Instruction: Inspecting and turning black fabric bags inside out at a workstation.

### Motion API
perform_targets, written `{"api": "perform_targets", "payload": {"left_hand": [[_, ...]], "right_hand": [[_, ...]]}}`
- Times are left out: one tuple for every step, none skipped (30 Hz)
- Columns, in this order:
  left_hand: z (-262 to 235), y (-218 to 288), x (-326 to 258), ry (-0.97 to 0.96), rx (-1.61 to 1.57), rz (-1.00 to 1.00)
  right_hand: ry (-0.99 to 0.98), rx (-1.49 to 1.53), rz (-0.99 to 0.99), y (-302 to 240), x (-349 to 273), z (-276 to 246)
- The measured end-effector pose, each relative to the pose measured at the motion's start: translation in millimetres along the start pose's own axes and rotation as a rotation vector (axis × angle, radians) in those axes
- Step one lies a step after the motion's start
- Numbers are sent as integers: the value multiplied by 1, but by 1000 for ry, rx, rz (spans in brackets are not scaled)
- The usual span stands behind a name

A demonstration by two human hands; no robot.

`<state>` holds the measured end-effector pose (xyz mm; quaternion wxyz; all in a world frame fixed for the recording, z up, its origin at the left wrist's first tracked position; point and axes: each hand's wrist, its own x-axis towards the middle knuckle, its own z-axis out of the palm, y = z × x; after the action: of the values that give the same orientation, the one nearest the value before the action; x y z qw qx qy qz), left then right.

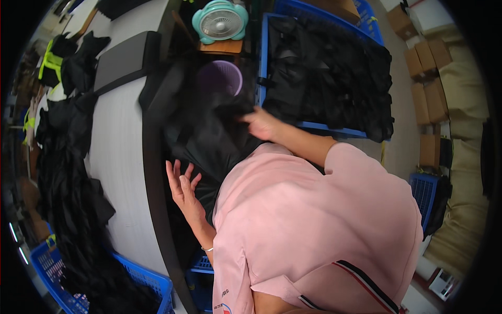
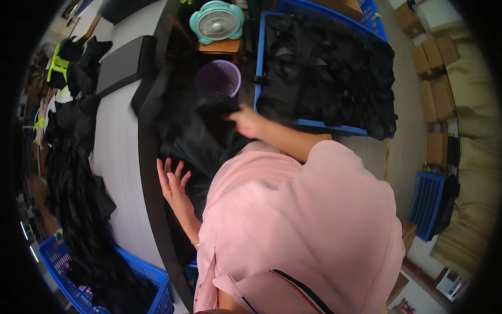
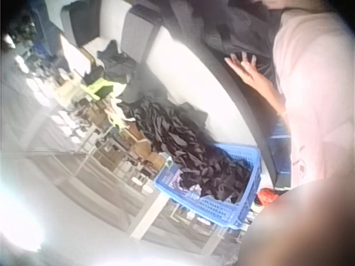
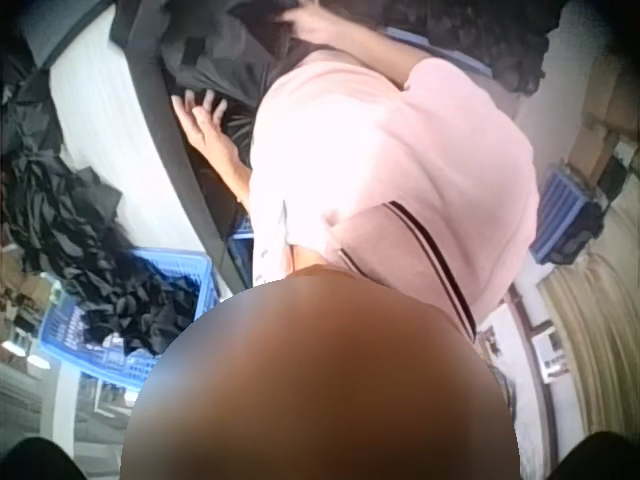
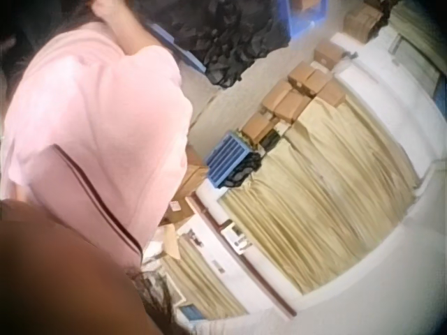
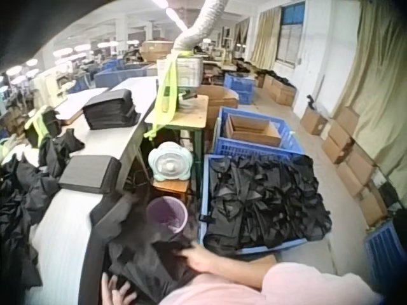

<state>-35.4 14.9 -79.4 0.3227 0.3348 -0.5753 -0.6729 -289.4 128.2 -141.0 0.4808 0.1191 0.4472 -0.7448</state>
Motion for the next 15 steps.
{"api": "perform_targets", "payload": {"left_hand": [[-3, -2, -1, 17, 14, -104], [-7, -6, -2, -3, -2, -108], [-11, -11, -4, 14, 32, -166], [-15, -18, -6, 39, 66, -241], [-20, -26, -11, 54, 98, -307], [-24, -32, -15, 46, 136, -357], [-27, -39, -21, 54, 135, -407], [-30, -43, -26, 53, 125, -399], [-32, -46, -30, 43, 128, -430], [-32, -48, -34, 30, 130, -446], [-31, -47, -36, 29, 115, -441], [-30, -43, -37, 53, 117, -467], [-28, -37, -36, 39, 115, -402], [-25, -30, -33, 26, 117, -329], [-22, -20, -30, 44, 77, -289]], "right_hand": [[-125, 86, -26, -17, 6, -36], [-65, 118, -142, -28, 7, -73], [67, 90, -135, -45, 10, -112], [173, 109, -188, -60, 7, -152], [88, 163, -261, -74, -2, -193], [174, 198, -358, -87, -10, -230], [189, 253, -367, -101, -23, -268], [259, 277, -418, -110, -38, -301], [368, 272, -419, -120, -54, -332], [457, 305, -500, -124, -66, -359], [486, 328, -569, -128, -77, -382], [498, 308, -609, -129, -90, -402], [606, 280, -632, -130, -100, -418], [789, 365, -583, -132, -103, -428], [975, -55, -489, -131, -109, -434]]}}
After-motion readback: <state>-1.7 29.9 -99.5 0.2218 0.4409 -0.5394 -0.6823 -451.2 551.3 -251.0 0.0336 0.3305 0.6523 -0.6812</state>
